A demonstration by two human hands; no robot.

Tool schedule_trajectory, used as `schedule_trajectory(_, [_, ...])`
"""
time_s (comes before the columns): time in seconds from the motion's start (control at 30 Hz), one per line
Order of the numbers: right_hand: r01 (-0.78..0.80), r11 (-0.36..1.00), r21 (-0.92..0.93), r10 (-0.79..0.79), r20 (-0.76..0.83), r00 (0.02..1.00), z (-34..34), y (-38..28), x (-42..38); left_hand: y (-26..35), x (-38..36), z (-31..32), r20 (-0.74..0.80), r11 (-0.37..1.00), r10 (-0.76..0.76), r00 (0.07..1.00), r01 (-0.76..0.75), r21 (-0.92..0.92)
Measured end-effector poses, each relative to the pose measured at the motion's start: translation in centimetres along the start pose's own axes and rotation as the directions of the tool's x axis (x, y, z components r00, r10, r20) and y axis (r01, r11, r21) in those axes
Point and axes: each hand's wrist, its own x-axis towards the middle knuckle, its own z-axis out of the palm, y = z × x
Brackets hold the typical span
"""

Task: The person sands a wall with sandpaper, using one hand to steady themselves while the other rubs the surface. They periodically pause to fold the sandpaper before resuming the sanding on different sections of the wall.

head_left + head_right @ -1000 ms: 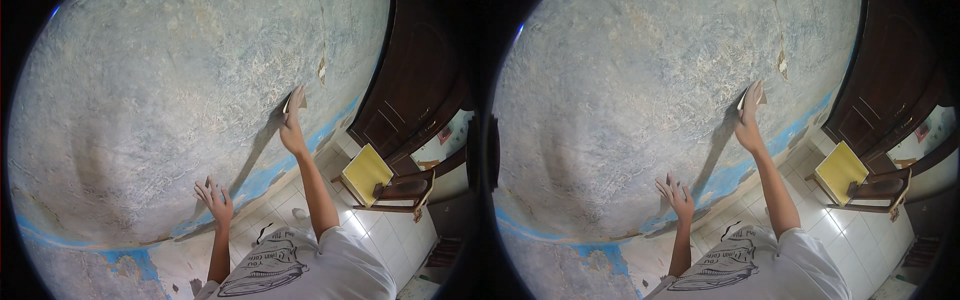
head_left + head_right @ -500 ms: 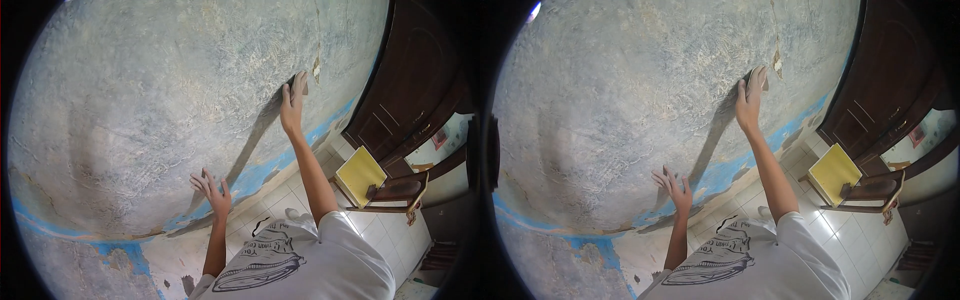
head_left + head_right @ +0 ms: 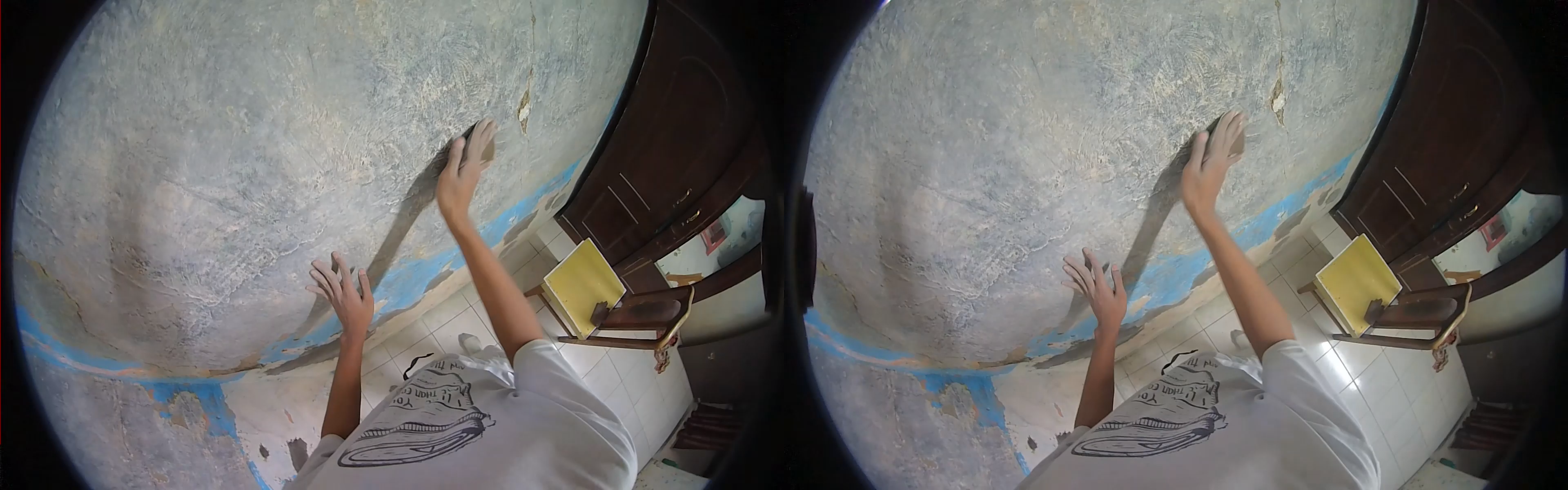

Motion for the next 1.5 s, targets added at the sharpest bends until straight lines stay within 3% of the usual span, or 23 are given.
schedule_trajectory(0.07, [-0.007,0.999,-0.051,0.008,0.031,0.999,1.5,-0.7,-4.3,0.1,0.3,0.0,-0.018,1.0,-0.01,1.0,0.009,-0.017])
schedule_trajectory(0.13, [-0.039,0.991,-0.129,0.067,0.223,0.972,2.7,-1.5,-11.8,0.6,0.3,-0.5,-0.003,1.0,-0.012,1.0,0.011,-0.023])
schedule_trajectory(0.23, [0.12,0.959,-0.256,0.021,0.488,0.873,2.0,-1.2,-16.3,0.0,-0.2,-1.7,0.053,0.999,0.017,0.998,-0.016,-0.03])
schedule_trajectory(0.33, [0.038,0.973,-0.229,0.037,0.313,0.949,1.3,-1.7,-10.9,-1.2,-0.8,-2.7,0.049,1.0,0.005,0.999,-0.004,-0.025])
schedule_trajectory(0.43, [-0.132,0.988,-0.077,0.14,0.11,0.984,0.6,-3.3,-5.4,-1.6,-1.5,-4.4,-0.011,0.999,-0.007,1.0,0.006,-0.034])
schedule_trajectory(0.53, [-0.092,0.992,-0.082,0.1,0.104,0.99,2.6,-3.4,-8.8,-1.8,-1.0,-4.5,-0.06,0.997,-0.033,0.998,0.029,-0.065])
schedule_trajectory(0.6, [-0.103,0.99,-0.097,0.125,0.251,0.96,4.0,-4.1,-14.5,-1.9,-0.7,-4.2,-0.067,0.997,-0.046,0.997,0.042,-0.06])
schedule_trajectory(0.7, [0.022,0.978,-0.206,0.074,0.446,0.892,3.6,-3.6,-18.2,-2.7,-1.0,-3.9,-0.044,0.999,-0.041,0.998,0.04,-0.016])
schedule_trajectory(0.73, [0.048,0.969,-0.242,0.057,0.409,0.911,3.3,-3.4,-17.0,-3.3,-1.3,-4.1,-0.023,1.0,-0.03,0.999,0.03,-0.003])
schedule_trajectory(0.8, [-0.043,0.988,-0.149,0.077,0.228,0.971,2.9,-2.8,-12.7,-4.2,-2.4,-4.3,0.027,0.999,-0.014,1.0,0.013,0.046])
schedule_trajectory(0.87, [-0.083,0.984,-0.155,0.107,0.152,0.983,1.6,-3.0,-8.2,-5.6,-3.3,-4.5,0.081,0.993,0.003,0.997,-0.012,0.116])
schedule_trajectory(0.97, [-0.082,0.996,-0.02,0.084,0.098,0.992,2.5,-2.6,-7.8,-6.1,-4.0,-4.2,0.082,0.99,0.003,0.997,-0.015,0.143])
schedule_trajectory(1.07, [0.001,0.998,-0.066,0.012,0.201,0.98,5.8,-3.3,-16.4,-4.9,-3.6,-3.9,0.017,0.996,0.007,1.0,-0.008,0.088])
schedule_trajectory(1.1, [0.035,0.999,-0.033,-0.022,0.322,0.947,6.0,-4.1,-19.2,-4.3,-3.3,-4.0,0.005,0.997,0.007,1.0,-0.007,0.079])
schedule_trajectory(1.17, [0.136,0.99,-0.027,-0.116,0.372,0.921,5.3,-3.5,-19.7,-4.5,-3.1,-4.2,0.008,0.997,0.017,1.0,-0.018,0.073])
schedule_trajectory(1.37, [0.032,0.996,-0.081,-0.03,0.024,0.999,3.1,-3.0,-6.3,-7.0,-4.6,-3.3,0.062,0.997,0.011,0.998,-0.015,0.069])
schedule_trajectory(1.5, [0.013,0.999,0.035,-0.018,0.152,0.988,5.7,-4.6,-13.3,-5.6,-4.3,-3.0,0.015,0.999,-0.024,1.0,0.025,-0.027])
